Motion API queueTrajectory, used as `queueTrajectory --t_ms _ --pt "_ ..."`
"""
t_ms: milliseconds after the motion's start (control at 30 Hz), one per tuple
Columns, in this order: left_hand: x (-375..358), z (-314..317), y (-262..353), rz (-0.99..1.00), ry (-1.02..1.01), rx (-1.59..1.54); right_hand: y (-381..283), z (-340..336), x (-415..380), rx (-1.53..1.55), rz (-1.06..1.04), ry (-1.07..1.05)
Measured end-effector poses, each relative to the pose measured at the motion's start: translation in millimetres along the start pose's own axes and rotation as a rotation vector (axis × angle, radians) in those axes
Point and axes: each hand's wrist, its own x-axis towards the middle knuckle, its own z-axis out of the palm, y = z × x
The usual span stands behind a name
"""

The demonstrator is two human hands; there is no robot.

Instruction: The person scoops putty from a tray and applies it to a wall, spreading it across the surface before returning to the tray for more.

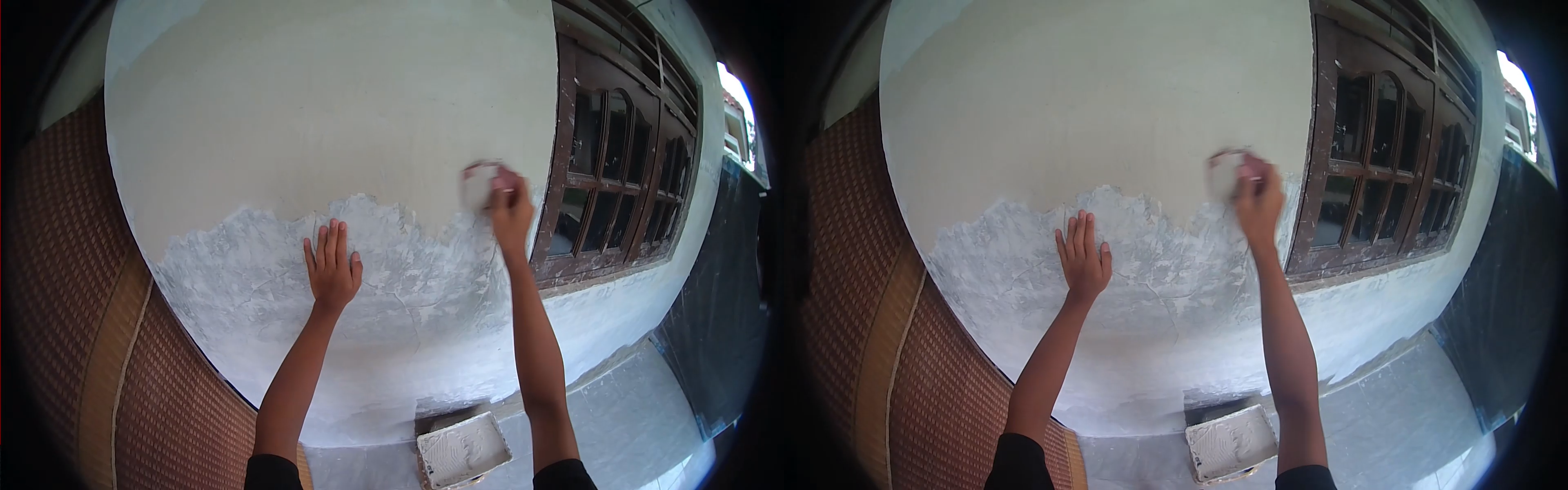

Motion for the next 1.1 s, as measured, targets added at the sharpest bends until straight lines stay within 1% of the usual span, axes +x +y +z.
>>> queueTrajectory --t_ms 67,100,133,200,233,300,333,367,400,467,533,600,633,700,733,767,800,867,933,1000,1033,1067,1100 --pt "1.5 1.3 0.1 -0.012 0.003 0.01 -12.0 -8.5 8.8 0.086 -0.026 0.147" --pt "1.5 1.3 0.2 -0.011 0.002 0.006 -20.8 -4.0 4.1 0.105 0.093 0.054" --pt "0.3 1.1 0.5 -0.01 -0.003 0.0 -26.0 8.1 -4.4 0.122 0.065 -0.052" --pt "0.1 1.0 -1.5 -0.006 -0.011 -0.011 -40.6 31.4 -26.4 -0.068 -0.246 -0.237" --pt "-0.3 0.6 -2.0 -0.004 -0.015 -0.019 -34.4 32.1 -25.2 -0.069 -0.244 -0.239" --pt "-1.3 -0.4 -1.9 -0.003 -0.021 -0.02 -11.0 34.5 -12.8 -0.251 -0.259 -0.142" --pt "-0.2 -0.3 -2.3 -0.001 -0.023 -0.021 -9.4 23.2 3.5 -0.162 0.001 -0.039" --pt "0.3 0.0 -2.0 0.0 -0.019 -0.02 -8.2 9.9 13.9 0.046 0.025 0.143" --pt "0.1 0.4 -0.7 -0.001 -0.005 -0.013 -11.2 1.6 21.8 0.102 0.079 0.314" --pt "0.4 1.9 0.3 -0.004 0.008 -0.007 -13.6 -0.4 17.0 0.176 0.03 0.243" --pt "-0.3 2.5 0.0 -0.002 0.003 0.006 -19.0 22.0 -6.8 0.053 -0.065 -0.081" --pt "-1.0 0.6 -1.5 0.002 -0.011 -0.001 -33.3 43.6 -28.1 -0.185 -0.253 -0.276" --pt "-0.6 -0.1 -2.4 0.008 -0.019 -0.002 -36.0 46.1 -27.8 -0.261 -0.311 -0.265" --pt "-1.8 -0.3 -2.7 0.017 -0.011 -0.002 -4.0 35.9 3.0 -0.183 -0.168 -0.04" --pt "-0.5 0.5 -3.0 0.021 0.001 -0.001 -8.1 16.9 20.3 -0.072 -0.002 0.051" --pt "-1.2 0.2 -2.0 0.02 0.002 -0.003 -6.5 1.4 33.4 -0.022 -0.045 0.223" --pt "-1.7 0.0 -0.3 0.011 0.007 0.001 -14.0 -9.9 39.5 0.024 0.08 0.307" --pt "0.4 1.6 1.0 0.004 0.014 0.001 -12.4 -7.2 39.0 0.153 0.029 0.231" --pt "-1.2 2.5 -0.7 0.004 0.001 0.007 -31.5 19.2 16.2 0.119 -0.015 -0.067" --pt "-2.3 2.4 -2.2 0.012 0.0 0.002 -39.7 34.0 0.6 -0.252 -0.346 -0.241" --pt "-1.1 2.4 -3.5 0.022 0.006 0.0 -30.4 34.0 7.8 -0.227 -0.263 -0.236" --pt "-1.4 2.4 -3.1 0.025 0.005 -0.001 -25.7 24.5 19.9 -0.142 -0.157 -0.135" --pt "-1.8 1.9 -1.5 0.016 0.001 -0.005 -9.6 13.9 35.6 -0.037 -0.081 0.012"
